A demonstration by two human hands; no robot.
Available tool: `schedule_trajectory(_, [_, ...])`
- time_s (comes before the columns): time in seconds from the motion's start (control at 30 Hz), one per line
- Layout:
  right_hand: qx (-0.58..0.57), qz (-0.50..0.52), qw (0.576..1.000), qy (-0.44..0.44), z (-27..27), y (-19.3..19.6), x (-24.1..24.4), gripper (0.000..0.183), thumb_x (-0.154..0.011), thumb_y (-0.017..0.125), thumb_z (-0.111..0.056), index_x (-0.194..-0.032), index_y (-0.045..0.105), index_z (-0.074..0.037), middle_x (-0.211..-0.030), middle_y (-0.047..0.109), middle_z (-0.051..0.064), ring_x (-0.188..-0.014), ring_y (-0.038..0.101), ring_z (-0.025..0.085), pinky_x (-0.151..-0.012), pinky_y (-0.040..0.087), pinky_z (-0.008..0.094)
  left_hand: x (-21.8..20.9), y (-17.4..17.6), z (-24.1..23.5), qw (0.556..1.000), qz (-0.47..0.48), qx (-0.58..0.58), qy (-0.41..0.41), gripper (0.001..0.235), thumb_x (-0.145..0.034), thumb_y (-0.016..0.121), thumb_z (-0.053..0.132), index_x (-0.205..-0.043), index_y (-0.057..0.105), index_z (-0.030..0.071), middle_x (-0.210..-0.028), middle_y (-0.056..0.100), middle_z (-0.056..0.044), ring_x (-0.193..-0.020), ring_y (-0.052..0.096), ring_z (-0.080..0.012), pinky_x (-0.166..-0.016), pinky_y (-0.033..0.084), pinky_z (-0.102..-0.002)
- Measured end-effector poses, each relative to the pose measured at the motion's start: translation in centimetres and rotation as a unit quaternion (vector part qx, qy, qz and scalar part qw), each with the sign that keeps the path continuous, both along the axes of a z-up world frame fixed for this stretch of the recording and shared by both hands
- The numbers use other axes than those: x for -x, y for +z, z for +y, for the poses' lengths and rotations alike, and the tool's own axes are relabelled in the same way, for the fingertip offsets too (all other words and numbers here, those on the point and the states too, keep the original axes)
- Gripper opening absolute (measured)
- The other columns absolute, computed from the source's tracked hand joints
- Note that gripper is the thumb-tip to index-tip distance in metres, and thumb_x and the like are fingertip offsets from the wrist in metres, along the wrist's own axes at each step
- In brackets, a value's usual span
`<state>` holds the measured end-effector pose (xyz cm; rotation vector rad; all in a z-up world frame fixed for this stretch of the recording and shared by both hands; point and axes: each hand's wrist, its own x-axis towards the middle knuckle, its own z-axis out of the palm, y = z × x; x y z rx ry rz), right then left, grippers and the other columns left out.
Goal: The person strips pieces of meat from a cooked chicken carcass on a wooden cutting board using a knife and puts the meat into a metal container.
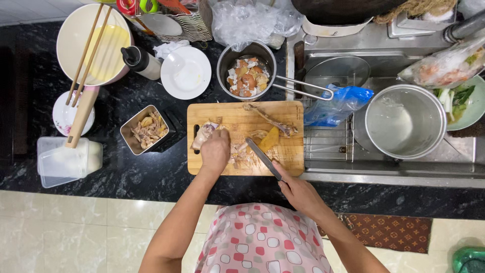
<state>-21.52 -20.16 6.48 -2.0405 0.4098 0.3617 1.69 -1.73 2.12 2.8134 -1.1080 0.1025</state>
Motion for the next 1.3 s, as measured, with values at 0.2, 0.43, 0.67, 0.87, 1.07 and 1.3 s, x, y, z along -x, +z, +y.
schedule_trajectory(0.2, [-0.007,0.065,0.998,0.001,-0.2,0.4,0.2,0.067,-0.099,0.053,-0.023,-0.160,0.026,-0.033,-0.102,0.073,0.022,-0.092,0.072,0.039,-0.082,0.054,0.048,2.2,0.8,0.9,0.986,0.143,0.081,-0.030,0.007,-0.082,0.069,0.009,-0.089,0.068,0.008,-0.088,0.070,-0.012,-0.073,0.070,-0.0306,-0.062,0.056,-0.042])
schedule_trajectory(0.43, [-0.003,0.020,1.000,0.007,-0.4,-0.4,0.0,0.067,-0.098,0.053,-0.022,-0.158,0.026,-0.030,-0.119,0.071,0.019,-0.090,0.070,0.042,-0.079,0.054,0.049,-1.6,-0.4,0.7,0.993,-0.009,0.115,-0.024,0.029,-0.077,0.070,0.007,-0.106,0.072,0.004,-0.094,0.072,-0.014,-0.080,0.072,-0.0319,-0.063,0.057,-0.042])
schedule_trajectory(0.67, [-0.018,-0.056,0.998,-0.005,-0.7,-0.9,0.2,0.065,-0.099,0.053,-0.020,-0.158,0.028,-0.026,-0.125,0.068,0.022,-0.095,0.069,0.042,-0.081,0.054,0.049,-3.8,0.6,0.3,0.900,0.365,0.197,0.135,0.029,-0.083,0.073,0.009,-0.112,0.074,0.006,-0.097,0.074,-0.017,-0.078,0.073,-0.0345,-0.068,0.057,-0.044])
schedule_trajectory(0.87, [-0.007,0.017,1.000,-0.008,-0.9,-0.2,0.0,0.065,-0.099,0.053,-0.023,-0.159,0.029,-0.030,-0.109,0.072,0.022,-0.091,0.071,0.041,-0.080,0.054,0.049,1.2,3.5,1.8,0.969,0.238,0.054,0.046,0.028,-0.095,0.069,0.018,-0.121,0.073,0.007,-0.119,0.072,-0.012,-0.092,0.074,-0.0283,-0.078,0.062,-0.041])
schedule_trajectory(1.07, [0.003,0.031,0.999,-0.004,-0.4,0.4,0.1,0.066,-0.099,0.052,-0.023,-0.159,0.026,-0.032,-0.107,0.072,0.023,-0.092,0.070,0.042,-0.080,0.053,0.050,5.5,4.7,-0.2,0.973,0.210,-0.034,0.087,0.097,-0.066,0.089,0.033,-0.147,0.045,0.001,-0.138,0.054,-0.019,-0.116,0.057,-0.0386,-0.083,0.056,-0.045])
schedule_trajectory(1.3, [-0.017,-0.005,1.000,-0.007,0.9,-0.4,-0.1,0.067,-0.098,0.052,-0.020,-0.159,0.025,-0.029,-0.121,0.070,0.022,-0.099,0.070,0.041,-0.084,0.053,0.049,6.4,1.9,0.6,0.946,0.253,0.171,0.112,0.079,-0.072,0.088,0.016,-0.141,0.052,0.003,-0.136,0.054,-0.019,-0.115,0.061,-0.0396,-0.091,0.054,-0.044])
